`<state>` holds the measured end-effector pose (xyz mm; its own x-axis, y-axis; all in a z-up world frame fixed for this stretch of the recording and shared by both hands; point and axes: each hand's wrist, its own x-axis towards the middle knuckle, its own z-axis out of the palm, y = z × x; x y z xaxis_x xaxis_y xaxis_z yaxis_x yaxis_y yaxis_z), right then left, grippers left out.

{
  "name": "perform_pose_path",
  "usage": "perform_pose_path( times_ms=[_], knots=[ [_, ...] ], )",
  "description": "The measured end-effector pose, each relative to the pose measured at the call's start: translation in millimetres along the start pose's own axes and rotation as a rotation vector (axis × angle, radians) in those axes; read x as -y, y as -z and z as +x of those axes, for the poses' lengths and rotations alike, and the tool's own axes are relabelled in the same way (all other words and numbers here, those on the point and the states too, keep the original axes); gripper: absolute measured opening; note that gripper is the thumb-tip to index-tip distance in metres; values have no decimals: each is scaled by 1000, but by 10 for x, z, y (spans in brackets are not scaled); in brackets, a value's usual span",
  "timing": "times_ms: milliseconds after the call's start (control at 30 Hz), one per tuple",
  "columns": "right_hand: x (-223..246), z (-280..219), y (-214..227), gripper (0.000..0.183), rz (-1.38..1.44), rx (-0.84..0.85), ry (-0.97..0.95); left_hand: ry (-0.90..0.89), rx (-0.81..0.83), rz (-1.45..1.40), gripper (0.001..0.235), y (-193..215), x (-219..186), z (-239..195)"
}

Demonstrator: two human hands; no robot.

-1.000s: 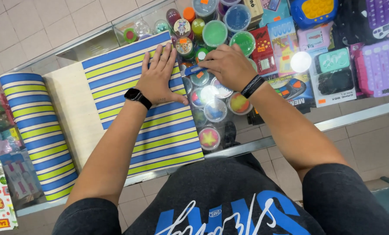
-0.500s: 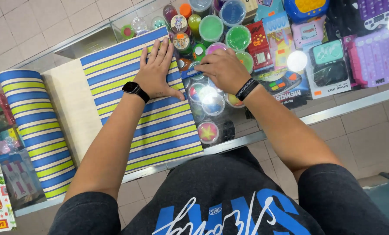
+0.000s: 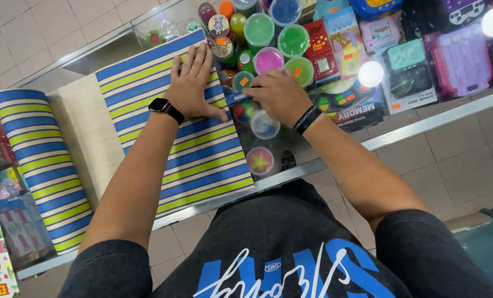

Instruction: A person measures, folds, and cuts a piece of striped wrapping paper using a utility knife on a glass counter.

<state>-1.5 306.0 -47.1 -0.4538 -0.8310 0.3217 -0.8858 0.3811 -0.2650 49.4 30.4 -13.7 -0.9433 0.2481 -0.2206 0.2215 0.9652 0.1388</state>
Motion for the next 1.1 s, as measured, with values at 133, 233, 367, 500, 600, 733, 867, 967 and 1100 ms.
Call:
perform_pose_path(
  times_ms=[133,233,367,500,600,733,867,967,1100],
  knots=[
    [-36,-214,64,26,115,-10,-13,8,36,-31,160,56,-22,-20],
    [-26,-368,164,22,106,-23,-9,16,42,-27,160,67,-25,-12],
    [36,-383,117,25,90,-44,-14,24,57,-32,160,73,-33,-21],
    [105,-282,33,24,57,-15,-35,26,51,-28,160,65,-31,-19],
    [55,-450,-8,25,66,-38,-22,37,70,-22,159,84,-44,-11],
    [74,-616,176,21,81,-59,-25,49,75,-36,158,83,-44,-9],
    [173,-577,147,29,55,-23,-6,45,76,-44,149,78,-53,-20],
    [236,-493,119,26,49,-29,-15,41,51,-66,136,88,-47,-12],
    [247,-555,89,24,52,-52,21,30,14,-94,115,94,-53,-32]
  ],
)
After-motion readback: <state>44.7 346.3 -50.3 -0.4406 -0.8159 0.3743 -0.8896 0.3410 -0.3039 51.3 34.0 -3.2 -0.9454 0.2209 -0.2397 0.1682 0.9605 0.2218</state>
